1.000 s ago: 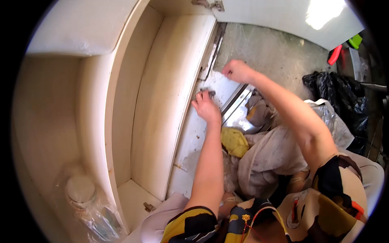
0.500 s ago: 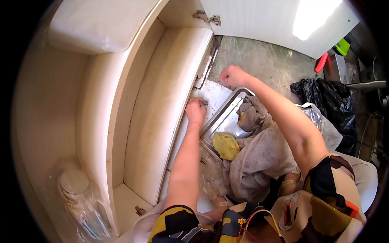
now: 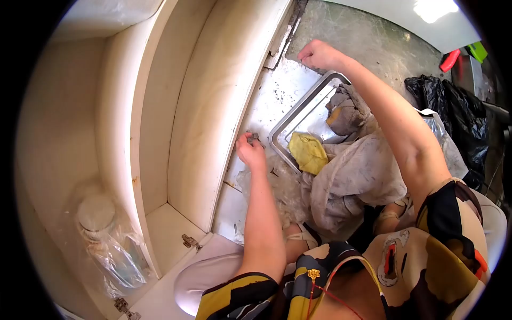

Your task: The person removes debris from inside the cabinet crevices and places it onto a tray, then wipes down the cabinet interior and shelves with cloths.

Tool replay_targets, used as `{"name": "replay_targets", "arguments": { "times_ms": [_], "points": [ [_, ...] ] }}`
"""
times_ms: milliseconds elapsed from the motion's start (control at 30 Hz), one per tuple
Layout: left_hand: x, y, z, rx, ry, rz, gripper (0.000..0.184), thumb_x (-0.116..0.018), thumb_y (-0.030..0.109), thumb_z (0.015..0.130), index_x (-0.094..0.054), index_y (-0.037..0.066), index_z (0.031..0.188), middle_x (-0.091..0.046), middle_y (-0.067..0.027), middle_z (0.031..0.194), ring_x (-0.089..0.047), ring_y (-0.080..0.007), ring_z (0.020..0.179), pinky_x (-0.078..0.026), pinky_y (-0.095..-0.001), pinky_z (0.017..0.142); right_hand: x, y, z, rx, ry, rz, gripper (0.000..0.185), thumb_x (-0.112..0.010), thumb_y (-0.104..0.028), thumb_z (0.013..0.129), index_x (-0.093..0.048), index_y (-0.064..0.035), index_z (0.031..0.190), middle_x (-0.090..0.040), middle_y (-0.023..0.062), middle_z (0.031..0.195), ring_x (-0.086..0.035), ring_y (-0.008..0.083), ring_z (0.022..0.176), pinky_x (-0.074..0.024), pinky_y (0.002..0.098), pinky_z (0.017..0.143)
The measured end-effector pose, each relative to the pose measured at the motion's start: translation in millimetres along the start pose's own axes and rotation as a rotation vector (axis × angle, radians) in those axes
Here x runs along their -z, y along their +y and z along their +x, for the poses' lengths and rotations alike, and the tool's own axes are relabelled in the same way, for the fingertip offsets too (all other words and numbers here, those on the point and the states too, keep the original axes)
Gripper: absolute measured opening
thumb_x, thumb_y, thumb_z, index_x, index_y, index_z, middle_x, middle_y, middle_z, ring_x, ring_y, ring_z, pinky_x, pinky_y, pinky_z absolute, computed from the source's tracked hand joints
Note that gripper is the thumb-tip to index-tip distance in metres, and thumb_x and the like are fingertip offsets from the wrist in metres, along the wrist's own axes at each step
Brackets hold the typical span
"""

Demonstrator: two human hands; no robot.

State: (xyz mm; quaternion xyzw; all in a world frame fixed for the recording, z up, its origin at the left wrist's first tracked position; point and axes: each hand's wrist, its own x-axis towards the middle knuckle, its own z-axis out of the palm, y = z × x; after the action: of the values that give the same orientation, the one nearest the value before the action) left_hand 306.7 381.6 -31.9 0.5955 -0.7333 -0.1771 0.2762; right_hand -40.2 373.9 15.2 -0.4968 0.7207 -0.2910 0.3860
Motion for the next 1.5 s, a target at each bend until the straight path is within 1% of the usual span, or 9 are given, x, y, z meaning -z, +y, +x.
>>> {"name": "replay_targets", "arguments": {
  "times_ms": [67, 500, 633, 833, 900, 967, 1133, 1400, 1500],
  "points": [
    [-3, 2, -1, -0.045, -0.022, 0.08, 0.019, -0.063, -0.001, 0.067, -0.062, 0.003, 0.086, -0.059, -0.0157, 0.085, -0.058, -0.0352, 0.081, -0.047, -0.0427, 0.072, 0, 10, 8, 0.008, 0.046, 0.092, 0.026, -0.058, -0.009, 0.074, -0.069, -0.0036, 0.097, -0.068, 0.0134, 0.092, -0.065, 0.0254, 0.088, -0.05, 0.0317, 0.08],
    [-78, 84, 62, -0.295, -0.152, 0.145, 0.023, -0.064, 0.0, 0.071, -0.062, 0.008, 0.092, -0.058, -0.014, 0.088, -0.058, -0.0349, 0.083, -0.047, -0.0435, 0.072, 2, 36, 1, 0.082, 0.074, 0.054, 0.025, -0.06, -0.011, 0.074, -0.069, -0.0037, 0.096, -0.068, 0.0151, 0.094, -0.065, 0.0248, 0.089, -0.0501, 0.0316, 0.079],
    [-73, 93, 73, -0.355, -0.359, 0.208, 0.029, -0.064, 0.003, 0.073, -0.062, 0.016, 0.098, -0.056, -0.0109, 0.093, -0.057, -0.033, 0.087, -0.047, -0.0436, 0.074, -3, 36, 0, 0.1, 0.098, 0.055, 0.025, -0.06, -0.013, 0.073, -0.068, -0.0031, 0.094, -0.068, 0.0156, 0.091, -0.065, 0.0244, 0.086, -0.0505, 0.0318, 0.077],
    [-57, 93, 89, -0.836, -0.784, 0.189, 0.029, -0.063, 0.004, 0.074, -0.061, 0.019, 0.099, -0.053, -0.007, 0.102, -0.053, -0.0319, 0.088, -0.047, -0.0383, 0.078, -4, 28, 8, 0.211, 0.048, 0.001, 0.025, -0.059, -0.014, 0.073, -0.068, -0.0034, 0.094, -0.068, 0.0147, 0.087, -0.066, 0.0241, 0.081, -0.051, 0.0317, 0.075],
    [-54, 83, 91, -0.705, -0.907, 0.127, 0.028, -0.06, 0.003, 0.075, -0.061, 0.017, 0.099, -0.053, -0.0066, 0.101, -0.051, -0.0314, 0.088, -0.046, -0.0369, 0.08, 0, 19, 10, 0.111, 0.001, -0.016, 0.025, -0.06, -0.013, 0.073, -0.068, -0.0034, 0.095, -0.068, 0.0145, 0.088, -0.066, 0.0235, 0.082, -0.0509, 0.0315, 0.076],
    [-46, 85, 90, -0.99, -0.902, 0.233, 0.028, -0.057, 0.004, 0.074, -0.061, 0.016, 0.099, -0.053, -0.0062, 0.1, -0.05, -0.0312, 0.088, -0.046, -0.0363, 0.08, -1, 16, 10, 0.127, 0.082, 0.024, 0.025, -0.059, -0.013, 0.074, -0.068, -0.0037, 0.095, -0.068, 0.014, 0.09, -0.066, 0.0237, 0.084, -0.0507, 0.0313, 0.077],
    [-37, 82, 71, -0.928, -0.77, 0.287, 0.022, -0.051, -0.006, 0.068, -0.057, 0.008, 0.084, -0.055, -0.0088, 0.094, -0.05, -0.0336, 0.082, -0.046, -0.0406, 0.073, 20, 8, 5, 0.126, 0.112, -0.035, 0.025, -0.059, -0.013, 0.075, -0.069, -0.004, 0.096, -0.068, 0.0143, 0.093, -0.065, 0.0245, 0.088, -0.0502, 0.0318, 0.08],
    [-15, 64, 63, -0.498, -0.554, -0.078, 0.033, -0.048, -0.011, 0.066, -0.054, 0.004, 0.095, -0.056, -0.0159, 0.094, -0.055, -0.0346, 0.092, -0.044, -0.0392, 0.08, 18, 3, -5, 0.137, 0.116, -0.028, 0.026, -0.058, -0.012, 0.075, -0.069, -0.0043, 0.097, -0.068, 0.014, 0.095, -0.065, 0.025, 0.09, -0.0496, 0.0315, 0.083],
    [4, 33, 57, -0.567, -0.592, 0.062, 0.036, -0.049, -0.011, 0.066, -0.054, 0.004, 0.098, -0.055, -0.016, 0.096, -0.055, -0.0347, 0.093, -0.044, -0.0396, 0.081, 13, 2, -3, 0.124, 0.111, -0.018, 0.026, -0.058, -0.012, 0.075, -0.068, -0.0043, 0.098, -0.068, 0.0137, 0.095, -0.065, 0.0252, 0.09, -0.0495, 0.0313, 0.083]
  ]
}}
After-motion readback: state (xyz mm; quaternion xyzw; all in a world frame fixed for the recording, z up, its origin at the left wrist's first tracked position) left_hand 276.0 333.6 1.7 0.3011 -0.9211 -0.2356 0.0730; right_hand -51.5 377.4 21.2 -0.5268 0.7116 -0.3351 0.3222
